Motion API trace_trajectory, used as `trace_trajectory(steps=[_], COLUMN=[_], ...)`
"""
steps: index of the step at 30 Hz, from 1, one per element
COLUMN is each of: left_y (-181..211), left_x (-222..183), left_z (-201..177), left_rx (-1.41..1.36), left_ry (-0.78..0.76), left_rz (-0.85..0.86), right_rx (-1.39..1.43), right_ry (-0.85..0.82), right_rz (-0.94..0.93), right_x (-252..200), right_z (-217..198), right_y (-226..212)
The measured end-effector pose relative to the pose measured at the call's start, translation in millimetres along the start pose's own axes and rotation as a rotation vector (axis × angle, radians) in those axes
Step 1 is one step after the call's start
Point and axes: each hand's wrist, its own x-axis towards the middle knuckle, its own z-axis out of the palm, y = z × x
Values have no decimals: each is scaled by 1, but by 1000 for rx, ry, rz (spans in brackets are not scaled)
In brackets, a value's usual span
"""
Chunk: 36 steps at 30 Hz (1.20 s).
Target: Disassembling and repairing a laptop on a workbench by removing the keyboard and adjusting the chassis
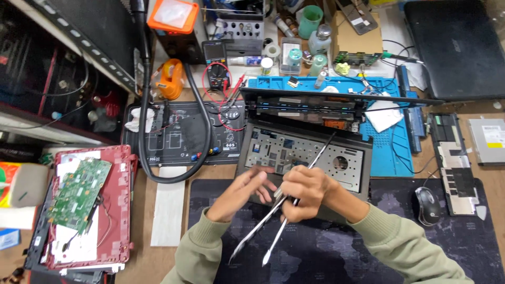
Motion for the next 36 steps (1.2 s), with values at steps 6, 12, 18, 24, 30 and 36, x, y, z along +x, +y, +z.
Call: trace_trajectory(steps=[6,12,18,24,30,36], left_y=[-16,14,47,34,-2,13], left_x=[-27,-47,-69,-50,-29,-27], left_z=[-9,-34,-64,-107,-168,-169], left_rx=[-348,-394,-231,6,252,472], left_ry=[-12,231,501,843,981,1005], left_rz=[-140,19,239,339,424,265], right_rx=[129,129,262,107,268,371], right_ry=[46,39,-79,-248,-329,-434], right_rz=[-43,-50,183,432,616,821], right_x=[36,59,51,56,61,36], right_z=[42,70,84,81,67,59], right_y=[-8,-14,-13,-8,-2,0])
